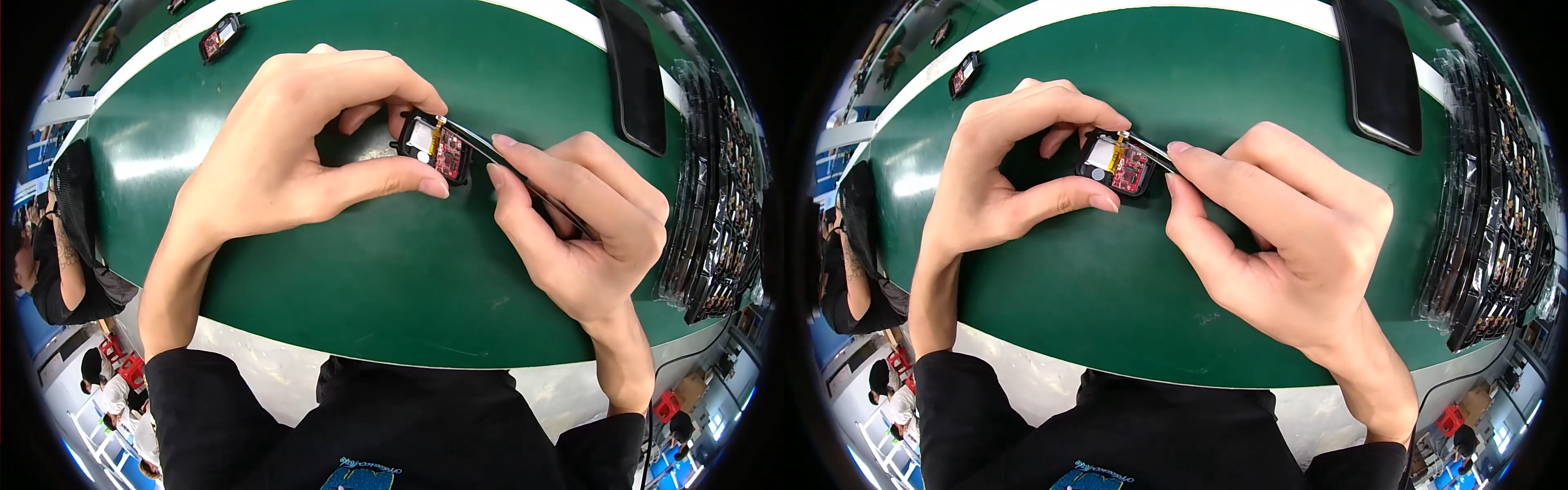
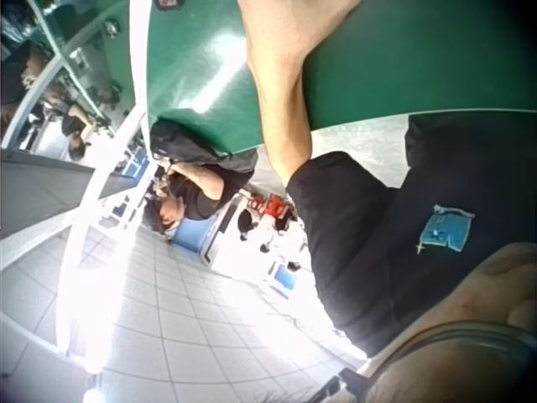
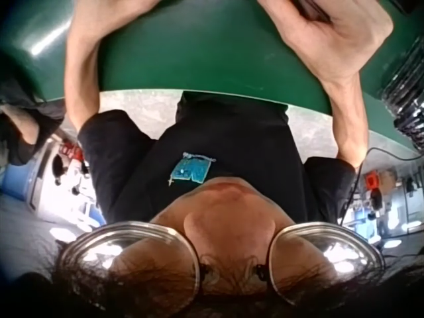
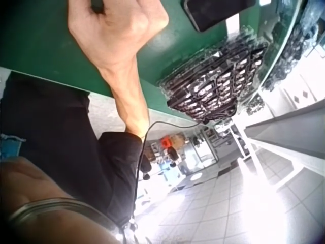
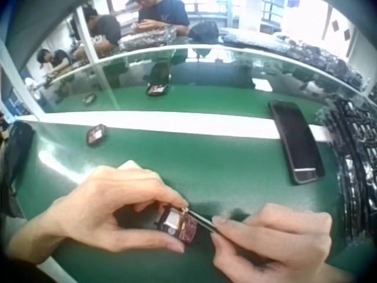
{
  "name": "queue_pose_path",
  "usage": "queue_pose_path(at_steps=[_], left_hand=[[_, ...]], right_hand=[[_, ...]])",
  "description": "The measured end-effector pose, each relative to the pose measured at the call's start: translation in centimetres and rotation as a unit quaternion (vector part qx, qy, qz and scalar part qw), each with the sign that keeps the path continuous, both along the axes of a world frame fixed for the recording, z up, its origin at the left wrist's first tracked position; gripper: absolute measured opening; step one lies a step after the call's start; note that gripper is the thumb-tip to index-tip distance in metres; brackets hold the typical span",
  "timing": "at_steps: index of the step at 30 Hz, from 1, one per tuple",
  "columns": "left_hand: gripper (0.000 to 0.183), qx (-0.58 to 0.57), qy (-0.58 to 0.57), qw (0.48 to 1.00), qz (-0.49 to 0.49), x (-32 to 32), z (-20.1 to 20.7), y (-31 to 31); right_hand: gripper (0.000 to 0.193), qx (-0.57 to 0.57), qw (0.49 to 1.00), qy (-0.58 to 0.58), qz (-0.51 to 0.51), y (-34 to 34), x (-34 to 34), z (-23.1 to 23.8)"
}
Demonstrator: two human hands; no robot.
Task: Assembling small electronic smartwatch devices at a factory workbench using tweezers.
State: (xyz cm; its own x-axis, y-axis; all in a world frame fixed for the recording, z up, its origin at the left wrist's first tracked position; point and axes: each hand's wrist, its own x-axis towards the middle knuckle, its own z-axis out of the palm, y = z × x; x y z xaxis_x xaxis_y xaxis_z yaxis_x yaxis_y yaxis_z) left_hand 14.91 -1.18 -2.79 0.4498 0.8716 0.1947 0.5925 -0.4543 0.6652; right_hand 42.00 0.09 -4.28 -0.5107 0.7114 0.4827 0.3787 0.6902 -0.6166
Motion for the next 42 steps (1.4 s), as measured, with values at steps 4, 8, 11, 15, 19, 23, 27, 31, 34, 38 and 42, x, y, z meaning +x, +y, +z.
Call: queue_pose_path(at_steps=[4, 8, 11, 15, 19, 23, 27, 31, 34, 38, 42], left_hand=[[0.053, 0.002, -0.001, 1.0, -0.001, 0.0, 0.1, 0.1], [0.056, -0.018, -0.019, 0.999, -0.027, -0.7, -0.2, 0.5], [0.06, -0.05, -0.051, 0.996, -0.058, -1.5, -0.5, 1.1], [0.062, -0.051, -0.055, 0.995, -0.072, -1.6, -0.6, 1.2], [0.062, -0.051, -0.037, 0.995, -0.077, -1.6, -0.4, 1.3], [0.06, -0.037, -0.007, 0.996, -0.082, -1.6, -0.4, 1.3], [0.057, -0.043, -0.016, 0.996, -0.081, -1.4, -0.4, 1.3], [0.053, -0.019, -0.019, 0.995, -0.096, -1.2, -0.3, 1.3], [0.052, -0.001, -0.008, 0.994, -0.109, -1.1, -0.3, 1.4], [0.051, 0.0, -0.013, 0.995, -0.104, -1.2, -0.5, 1.3], [0.051, -0.01, -0.005, 0.995, -0.099, -1.1, -0.2, 1.4]], right_hand=[[0.027, 0.013, 1.0, -0.001, -0.001, -0.1, -0.4, -0.1], [0.021, -0.018, 1.0, -0.005, 0.003, 0.1, -0.4, 0.3], [0.018, -0.106, 0.994, 0.014, 0.01, 0.0, 0.0, 0.6], [0.016, -0.161, 0.987, 0.015, 0.02, 0.2, 0.3, 0.7], [0.016, -0.162, 0.986, 0.021, 0.019, 0.2, 0.2, 0.6], [0.016, -0.152, 0.988, 0.003, 0.02, 0.3, 0.1, 0.8], [0.016, -0.149, 0.989, 0.004, 0.025, 0.4, 0.1, 0.6], [0.017, -0.154, 0.988, 0.004, 0.027, 0.3, 0.0, 0.5], [0.018, -0.15, 0.988, 0.006, 0.02, 0.1, -0.1, 0.5], [0.018, -0.154, 0.988, 0.002, 0.017, 0.1, 0.1, 0.5], [0.017, -0.146, 0.989, 0.001, 0.022, 0.2, 0.0, 0.5]])
